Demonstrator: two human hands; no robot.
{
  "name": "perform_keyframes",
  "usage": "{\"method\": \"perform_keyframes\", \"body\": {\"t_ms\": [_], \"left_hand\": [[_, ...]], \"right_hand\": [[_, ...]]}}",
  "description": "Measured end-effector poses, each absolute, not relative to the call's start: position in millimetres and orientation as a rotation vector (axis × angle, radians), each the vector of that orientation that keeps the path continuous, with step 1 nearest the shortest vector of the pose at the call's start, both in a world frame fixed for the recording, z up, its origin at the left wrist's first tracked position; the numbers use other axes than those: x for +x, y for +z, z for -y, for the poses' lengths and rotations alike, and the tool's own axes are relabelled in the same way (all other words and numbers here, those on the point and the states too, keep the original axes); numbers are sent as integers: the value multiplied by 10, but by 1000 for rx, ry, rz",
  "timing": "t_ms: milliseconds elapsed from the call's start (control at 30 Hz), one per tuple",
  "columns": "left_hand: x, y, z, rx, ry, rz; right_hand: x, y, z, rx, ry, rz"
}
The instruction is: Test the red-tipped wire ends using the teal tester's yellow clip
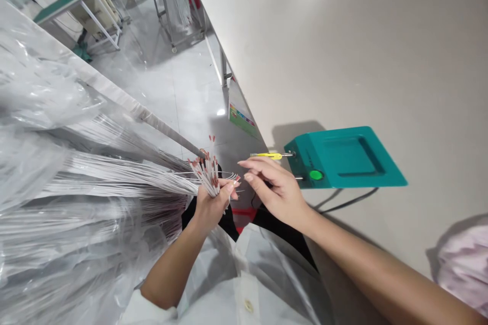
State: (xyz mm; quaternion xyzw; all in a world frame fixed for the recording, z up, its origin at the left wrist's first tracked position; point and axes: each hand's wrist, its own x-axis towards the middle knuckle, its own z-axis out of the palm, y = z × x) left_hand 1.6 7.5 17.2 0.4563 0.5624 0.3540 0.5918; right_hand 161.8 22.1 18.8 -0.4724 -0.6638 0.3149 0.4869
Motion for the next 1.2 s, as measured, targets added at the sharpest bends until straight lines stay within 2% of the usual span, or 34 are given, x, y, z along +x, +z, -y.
{"method": "perform_keyframes", "body": {"t_ms": [100,233,467,700,867,967,1133,1200], "left_hand": [[-19,217,-91,1185,716,-1263],[-84,213,-124,1242,627,-1166],[-94,100,-129,947,769,-1064],[113,24,-60,730,985,-1093],[190,-22,24,866,993,-1283],[174,-15,50,948,953,-1347],[132,5,26,958,940,-1286],[127,7,12,961,926,-1288]], "right_hand": [[1689,258,-265,-1023,829,1852],[1747,312,-317,-926,1123,1949],[1559,209,-265,-890,1638,1191],[1444,144,-225,-1016,1770,840],[1409,41,-194,-1109,1664,796],[1426,-20,-174,-1206,1482,1021],[1562,-3,-186,-1202,651,1861],[1608,27,-205,-1156,360,2038]]}}
